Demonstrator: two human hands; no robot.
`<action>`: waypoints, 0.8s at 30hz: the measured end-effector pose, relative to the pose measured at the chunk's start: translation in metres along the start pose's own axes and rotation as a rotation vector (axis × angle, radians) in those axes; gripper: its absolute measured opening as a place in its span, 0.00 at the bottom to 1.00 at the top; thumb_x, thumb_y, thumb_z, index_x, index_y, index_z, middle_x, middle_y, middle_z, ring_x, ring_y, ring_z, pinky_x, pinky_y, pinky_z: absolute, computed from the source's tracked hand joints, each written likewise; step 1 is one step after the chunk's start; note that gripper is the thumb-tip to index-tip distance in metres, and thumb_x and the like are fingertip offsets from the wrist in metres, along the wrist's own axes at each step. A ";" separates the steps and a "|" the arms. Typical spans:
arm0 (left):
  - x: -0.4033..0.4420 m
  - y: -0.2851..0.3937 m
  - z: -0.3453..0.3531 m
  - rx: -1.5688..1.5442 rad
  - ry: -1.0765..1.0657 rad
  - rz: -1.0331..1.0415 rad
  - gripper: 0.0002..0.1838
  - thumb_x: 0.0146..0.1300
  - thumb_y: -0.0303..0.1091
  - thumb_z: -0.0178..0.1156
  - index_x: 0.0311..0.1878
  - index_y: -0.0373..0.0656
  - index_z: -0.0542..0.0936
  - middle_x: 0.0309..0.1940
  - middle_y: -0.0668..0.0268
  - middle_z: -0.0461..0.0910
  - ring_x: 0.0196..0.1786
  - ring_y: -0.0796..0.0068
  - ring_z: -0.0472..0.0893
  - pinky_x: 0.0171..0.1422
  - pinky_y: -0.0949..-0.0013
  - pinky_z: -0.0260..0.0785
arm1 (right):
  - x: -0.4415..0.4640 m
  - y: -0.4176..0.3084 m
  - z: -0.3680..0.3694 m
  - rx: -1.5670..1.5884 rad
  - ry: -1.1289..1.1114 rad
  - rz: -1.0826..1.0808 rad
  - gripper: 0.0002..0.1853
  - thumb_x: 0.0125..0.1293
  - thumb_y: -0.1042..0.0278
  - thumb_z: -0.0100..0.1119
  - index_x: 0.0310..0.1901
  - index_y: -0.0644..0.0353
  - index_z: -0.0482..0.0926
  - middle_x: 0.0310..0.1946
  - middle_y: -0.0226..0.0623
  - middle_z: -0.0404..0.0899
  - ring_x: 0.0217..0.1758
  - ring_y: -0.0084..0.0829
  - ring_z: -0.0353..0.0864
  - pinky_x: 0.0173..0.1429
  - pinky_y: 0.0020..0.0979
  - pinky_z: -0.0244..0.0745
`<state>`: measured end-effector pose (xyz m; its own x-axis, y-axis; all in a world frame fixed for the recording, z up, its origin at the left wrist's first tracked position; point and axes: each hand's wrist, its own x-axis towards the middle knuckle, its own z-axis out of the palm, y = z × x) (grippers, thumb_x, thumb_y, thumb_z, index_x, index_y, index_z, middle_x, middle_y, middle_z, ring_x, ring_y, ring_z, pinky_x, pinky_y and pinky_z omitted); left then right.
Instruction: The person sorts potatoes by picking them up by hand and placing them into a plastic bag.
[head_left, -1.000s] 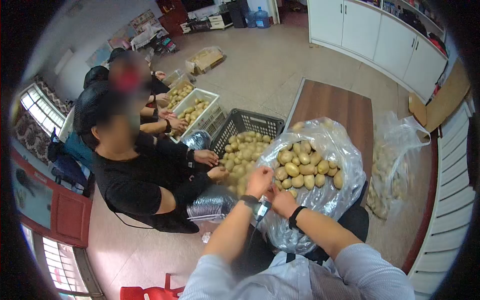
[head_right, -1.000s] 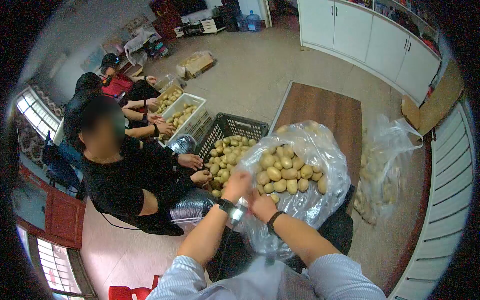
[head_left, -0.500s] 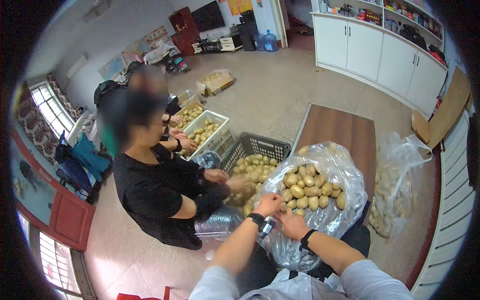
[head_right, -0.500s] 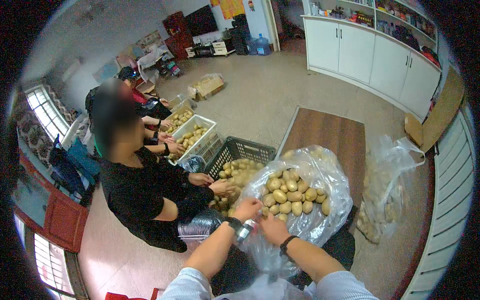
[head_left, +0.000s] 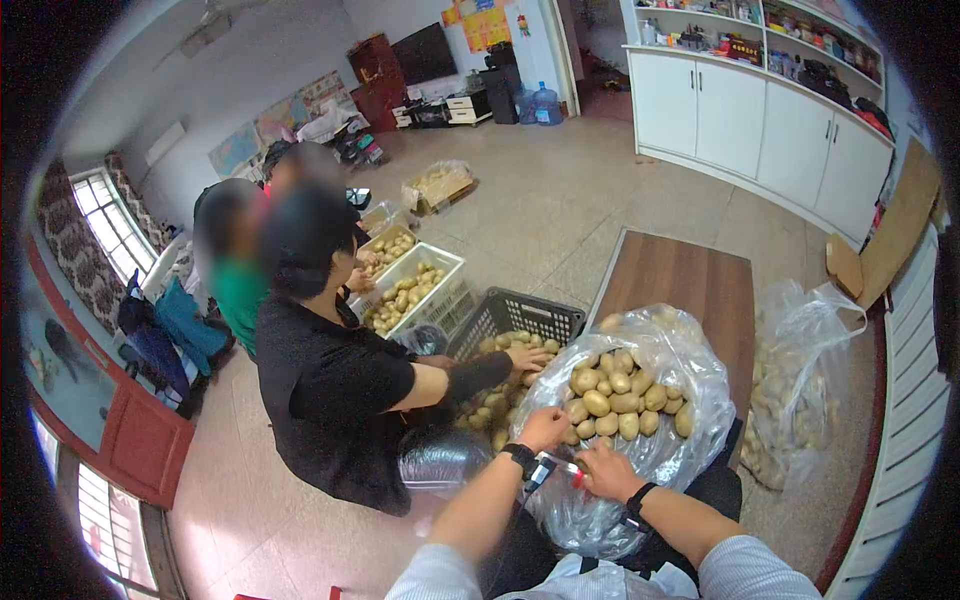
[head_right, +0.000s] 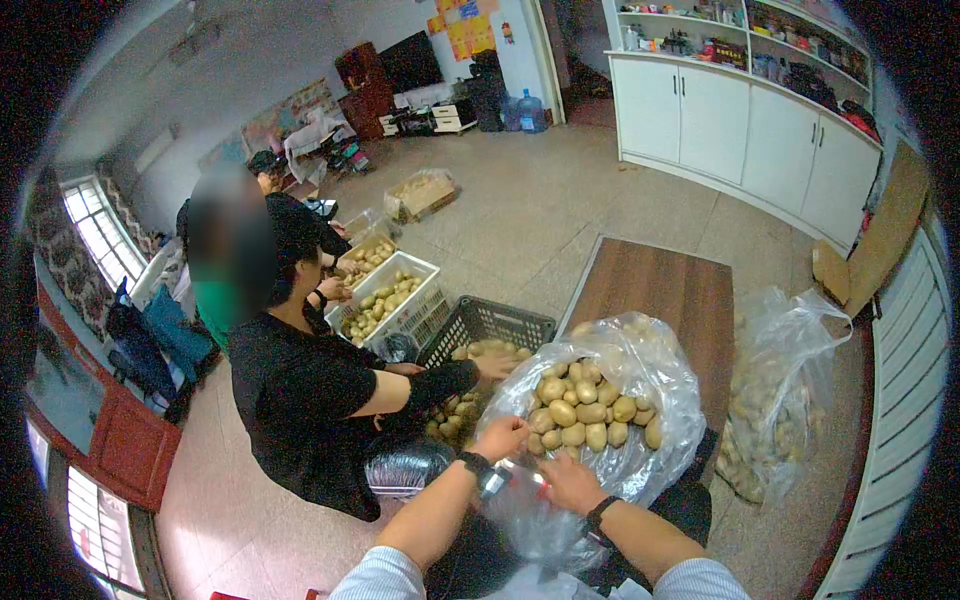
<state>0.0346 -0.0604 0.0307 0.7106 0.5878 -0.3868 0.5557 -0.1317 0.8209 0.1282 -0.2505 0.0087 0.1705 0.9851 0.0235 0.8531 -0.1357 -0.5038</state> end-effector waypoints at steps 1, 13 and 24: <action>0.000 -0.001 0.001 -0.006 0.006 -0.004 0.13 0.63 0.40 0.56 0.38 0.38 0.79 0.29 0.65 0.80 0.28 0.76 0.81 0.28 0.72 0.74 | -0.001 0.000 0.001 0.001 0.001 0.001 0.21 0.53 0.61 0.60 0.51 0.48 0.73 0.46 0.48 0.69 0.44 0.52 0.79 0.41 0.48 0.78; 0.004 -0.011 0.001 -0.030 -0.013 0.008 0.15 0.63 0.44 0.59 0.43 0.41 0.78 0.33 0.67 0.81 0.31 0.77 0.82 0.28 0.72 0.74 | 0.000 0.015 0.014 0.270 0.064 0.082 0.25 0.52 0.66 0.60 0.54 0.50 0.71 0.51 0.49 0.69 0.48 0.54 0.76 0.50 0.46 0.76; -0.007 0.004 0.008 -0.133 -0.163 0.011 0.24 0.61 0.48 0.63 0.54 0.42 0.76 0.41 0.66 0.80 0.40 0.76 0.80 0.41 0.70 0.75 | 0.015 0.027 -0.010 1.884 -0.043 0.571 0.24 0.63 0.77 0.50 0.61 0.53 0.67 0.46 0.40 0.73 0.37 0.34 0.76 0.40 0.31 0.73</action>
<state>0.0351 -0.0716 0.0339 0.7828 0.4486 -0.4312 0.4931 -0.0245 0.8696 0.1591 -0.2403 0.0042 0.1540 0.8800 -0.4494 -0.8111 -0.1471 -0.5661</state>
